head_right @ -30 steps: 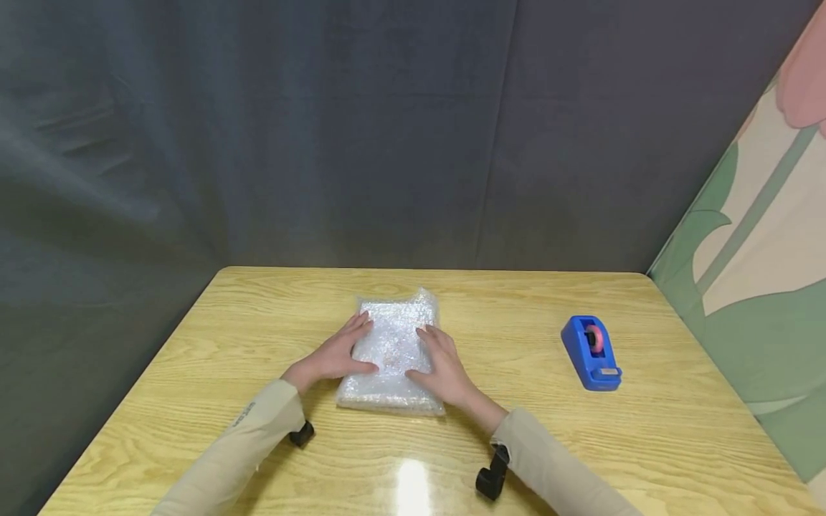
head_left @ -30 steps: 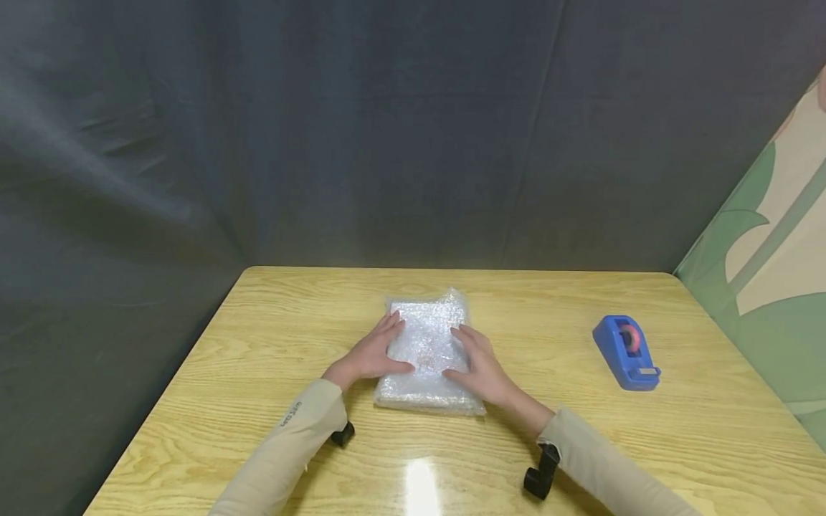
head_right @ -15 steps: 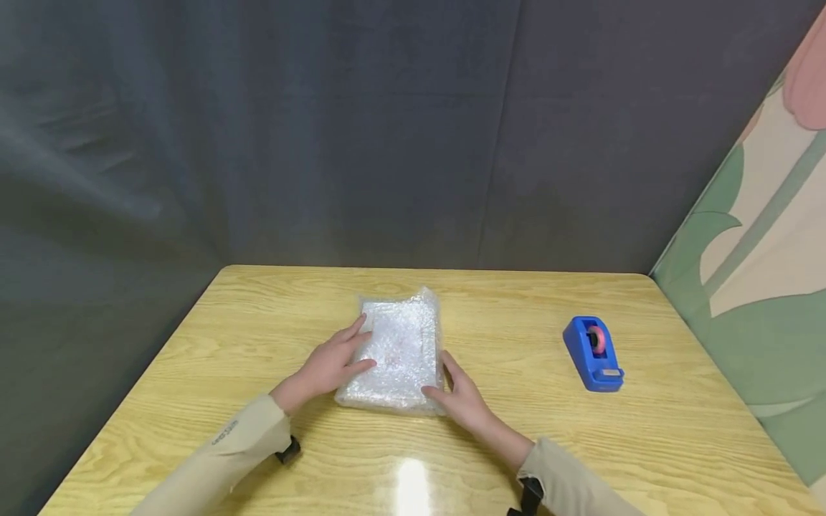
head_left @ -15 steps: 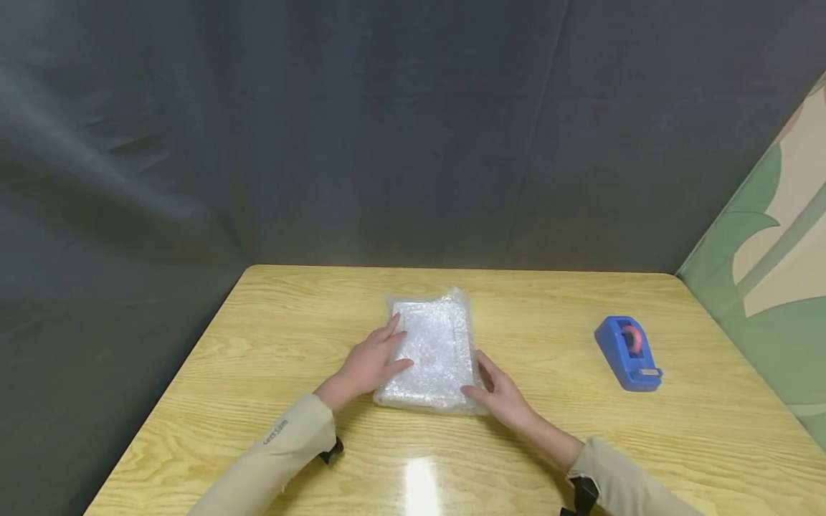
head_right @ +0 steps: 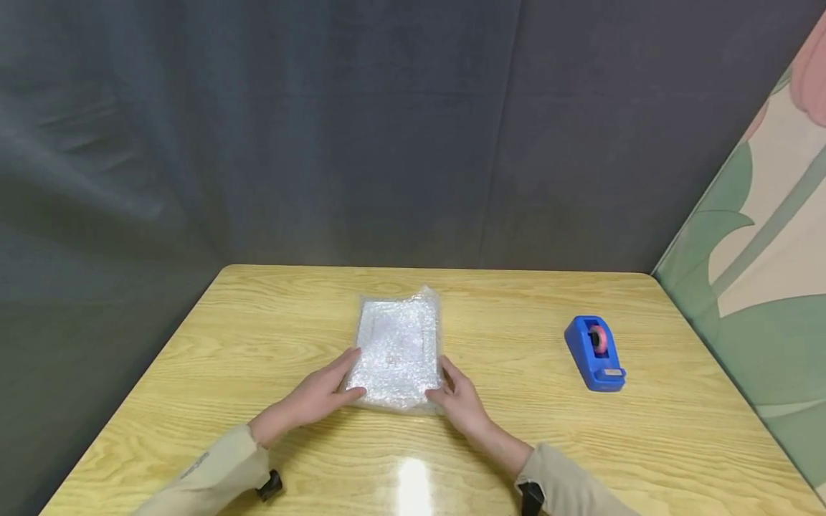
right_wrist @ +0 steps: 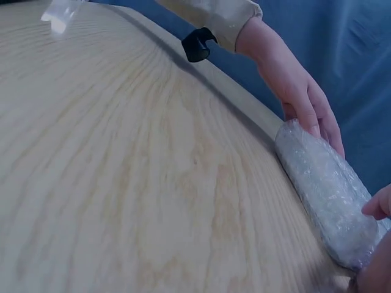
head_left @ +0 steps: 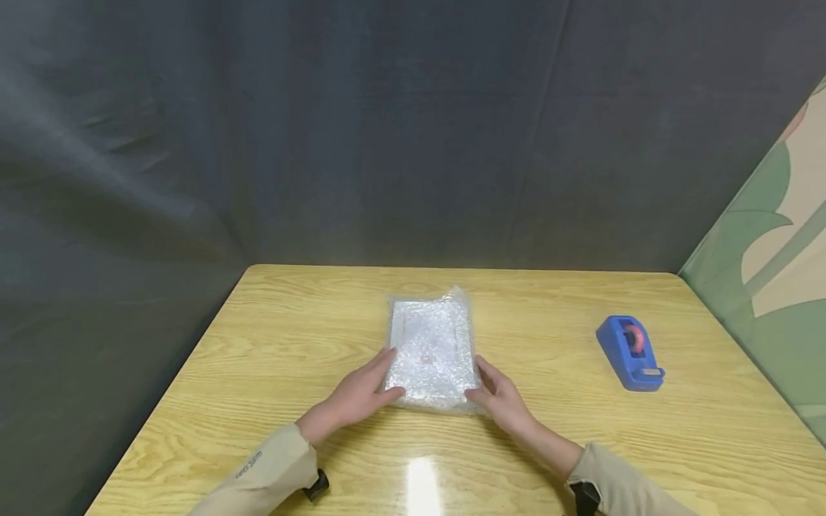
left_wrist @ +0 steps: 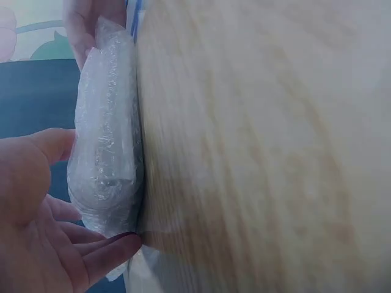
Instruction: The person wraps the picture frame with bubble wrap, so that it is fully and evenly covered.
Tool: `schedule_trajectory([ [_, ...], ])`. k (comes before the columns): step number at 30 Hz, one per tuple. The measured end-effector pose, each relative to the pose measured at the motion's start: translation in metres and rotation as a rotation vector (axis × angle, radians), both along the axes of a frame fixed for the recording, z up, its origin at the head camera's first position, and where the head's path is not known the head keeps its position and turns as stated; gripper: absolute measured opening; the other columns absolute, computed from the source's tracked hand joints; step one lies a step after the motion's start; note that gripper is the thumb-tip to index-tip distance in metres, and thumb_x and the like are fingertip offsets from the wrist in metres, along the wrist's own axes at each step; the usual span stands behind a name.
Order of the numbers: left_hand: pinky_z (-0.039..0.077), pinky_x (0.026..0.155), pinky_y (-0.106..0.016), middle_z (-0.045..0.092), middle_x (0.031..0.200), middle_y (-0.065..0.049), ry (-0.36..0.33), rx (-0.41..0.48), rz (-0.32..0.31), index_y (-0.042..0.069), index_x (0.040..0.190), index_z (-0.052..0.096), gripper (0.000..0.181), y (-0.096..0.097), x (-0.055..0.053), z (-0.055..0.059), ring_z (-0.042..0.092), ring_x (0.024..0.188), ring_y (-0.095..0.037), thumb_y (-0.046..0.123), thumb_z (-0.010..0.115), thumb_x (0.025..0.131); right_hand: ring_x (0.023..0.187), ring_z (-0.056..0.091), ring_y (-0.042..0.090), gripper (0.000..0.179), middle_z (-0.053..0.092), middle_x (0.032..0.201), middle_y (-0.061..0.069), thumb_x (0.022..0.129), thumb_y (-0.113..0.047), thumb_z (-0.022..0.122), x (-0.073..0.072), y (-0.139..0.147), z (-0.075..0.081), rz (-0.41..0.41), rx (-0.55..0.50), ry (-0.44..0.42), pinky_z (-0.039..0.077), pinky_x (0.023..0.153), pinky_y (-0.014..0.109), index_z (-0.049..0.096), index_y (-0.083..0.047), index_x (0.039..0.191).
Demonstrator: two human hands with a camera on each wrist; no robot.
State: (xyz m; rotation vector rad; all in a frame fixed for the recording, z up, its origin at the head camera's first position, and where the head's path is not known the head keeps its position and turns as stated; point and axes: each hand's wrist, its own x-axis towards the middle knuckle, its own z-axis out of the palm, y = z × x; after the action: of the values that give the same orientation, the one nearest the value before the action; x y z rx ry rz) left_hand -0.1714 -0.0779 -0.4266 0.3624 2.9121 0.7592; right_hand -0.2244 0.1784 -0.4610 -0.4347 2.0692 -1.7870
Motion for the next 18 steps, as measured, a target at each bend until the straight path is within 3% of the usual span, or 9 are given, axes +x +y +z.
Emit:
schedule_trajectory([
  [18,0.021,0.108,-0.043,0.015,0.148,-0.017,-0.028,0.025,0.080,0.003,0.144,0.016,0.077,-0.002,-0.032,-0.001,0.024,0.133,-0.032,0.043,0.051,0.089,0.134,0.016,0.036,0.067,0.018,0.147,0.023,0.085,-0.005,0.052,-0.036,-0.013,-0.002,-0.022,0.063,-0.013,0.016,0.109,0.044,0.018,0.008,0.140],
])
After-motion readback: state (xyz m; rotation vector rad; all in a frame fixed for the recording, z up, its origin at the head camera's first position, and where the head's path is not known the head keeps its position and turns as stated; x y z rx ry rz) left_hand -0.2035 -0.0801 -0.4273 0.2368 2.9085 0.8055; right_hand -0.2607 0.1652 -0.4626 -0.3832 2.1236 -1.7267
